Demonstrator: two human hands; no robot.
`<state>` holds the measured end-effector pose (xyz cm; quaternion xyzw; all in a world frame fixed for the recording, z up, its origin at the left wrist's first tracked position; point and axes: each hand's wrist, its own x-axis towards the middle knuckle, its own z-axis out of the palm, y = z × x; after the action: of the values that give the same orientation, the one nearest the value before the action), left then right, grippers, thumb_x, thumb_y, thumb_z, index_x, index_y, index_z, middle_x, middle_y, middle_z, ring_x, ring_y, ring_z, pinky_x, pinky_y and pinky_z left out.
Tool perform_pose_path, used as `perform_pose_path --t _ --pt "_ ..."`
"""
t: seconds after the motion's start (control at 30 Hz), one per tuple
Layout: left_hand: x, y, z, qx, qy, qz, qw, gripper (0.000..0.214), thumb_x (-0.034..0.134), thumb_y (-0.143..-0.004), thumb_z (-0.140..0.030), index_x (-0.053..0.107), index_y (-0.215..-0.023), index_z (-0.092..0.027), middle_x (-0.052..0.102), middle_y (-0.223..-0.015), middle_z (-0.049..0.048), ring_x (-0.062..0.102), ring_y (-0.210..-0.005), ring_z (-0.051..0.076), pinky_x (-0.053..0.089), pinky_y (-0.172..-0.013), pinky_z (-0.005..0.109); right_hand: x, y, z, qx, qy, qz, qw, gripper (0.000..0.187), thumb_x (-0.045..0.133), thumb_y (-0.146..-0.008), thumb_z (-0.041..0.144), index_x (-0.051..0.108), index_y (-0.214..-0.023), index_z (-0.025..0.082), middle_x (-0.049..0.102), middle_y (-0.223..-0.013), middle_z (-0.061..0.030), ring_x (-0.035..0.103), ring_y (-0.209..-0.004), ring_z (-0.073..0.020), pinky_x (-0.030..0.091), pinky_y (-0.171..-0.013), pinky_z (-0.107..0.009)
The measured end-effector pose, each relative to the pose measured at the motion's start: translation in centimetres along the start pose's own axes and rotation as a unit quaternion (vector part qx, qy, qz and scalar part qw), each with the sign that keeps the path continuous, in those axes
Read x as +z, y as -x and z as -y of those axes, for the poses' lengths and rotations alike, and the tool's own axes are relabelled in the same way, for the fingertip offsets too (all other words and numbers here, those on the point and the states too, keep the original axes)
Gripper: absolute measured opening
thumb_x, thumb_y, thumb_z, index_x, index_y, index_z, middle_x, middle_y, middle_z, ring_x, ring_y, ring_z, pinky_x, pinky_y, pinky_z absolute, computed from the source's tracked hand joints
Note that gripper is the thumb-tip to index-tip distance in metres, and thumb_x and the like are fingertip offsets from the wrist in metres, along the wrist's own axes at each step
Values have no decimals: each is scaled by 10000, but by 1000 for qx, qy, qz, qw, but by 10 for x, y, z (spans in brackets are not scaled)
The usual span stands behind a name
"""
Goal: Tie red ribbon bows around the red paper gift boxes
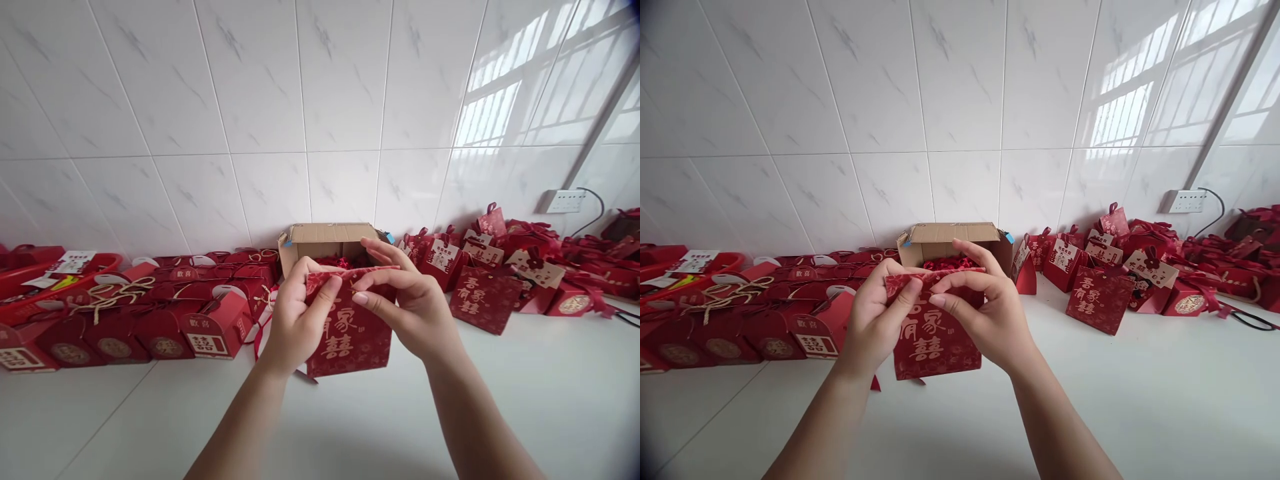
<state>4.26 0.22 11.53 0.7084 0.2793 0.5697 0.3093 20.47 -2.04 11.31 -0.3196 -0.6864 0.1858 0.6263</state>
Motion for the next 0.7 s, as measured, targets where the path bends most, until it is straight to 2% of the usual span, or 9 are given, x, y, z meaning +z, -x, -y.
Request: perform_pose_path --t 0.17,0.3,0.47,0.6,0.7 --pt "1 3 -2 85 -63 -25 994 93 559 -888 -289 574 -871 -199 664 -910 33 625 -884 174 481 -797 281 -2 1 -1 -23 33 -19 999 28 737 -756 269 722 -776 256 547 -1286 -45 374 -1328 -275 399 -1050 -444" --pt "0 3 -3 107 -66 -28 992 43 549 -895 -242 562 -876 -206 670 -930 26 630 -879 160 483 -791 268 -4 1 -1 -21 37 -21 999 35 737 -756 276 723 -779 254 538 -1301 -46 407 -1304 -277 443 -1007 -430" --pt "1 4 -2 138 -82 -27 987 22 535 -900 -191 547 -899 -209 662 -923 21 628 -898 150 486 -791 260 -3 1 -1 -27 45 -37 998 36 738 -755 273 723 -786 264 531 -1312 -34 415 -1293 -272 432 -1005 -437" --pt "4 5 0 190 -98 -8 977 88 523 -889 -126 533 -925 -206 655 -937 31 621 -928 156 482 -814 278 -2 0 -3 -45 53 -55 996 41 738 -755 242 707 -771 262 539 -1298 -35 407 -1295 -273 414 -1009 -443" --pt "4 5 2 228 -98 13 969 130 513 -876 -87 517 -926 -206 635 -940 41 607 -932 159 478 -813 296 -4 -1 -6 -53 15 -59 997 141 737 -755 234 628 -845 240 583 -1210 -61 497 -1202 -250 491 -912 -389"
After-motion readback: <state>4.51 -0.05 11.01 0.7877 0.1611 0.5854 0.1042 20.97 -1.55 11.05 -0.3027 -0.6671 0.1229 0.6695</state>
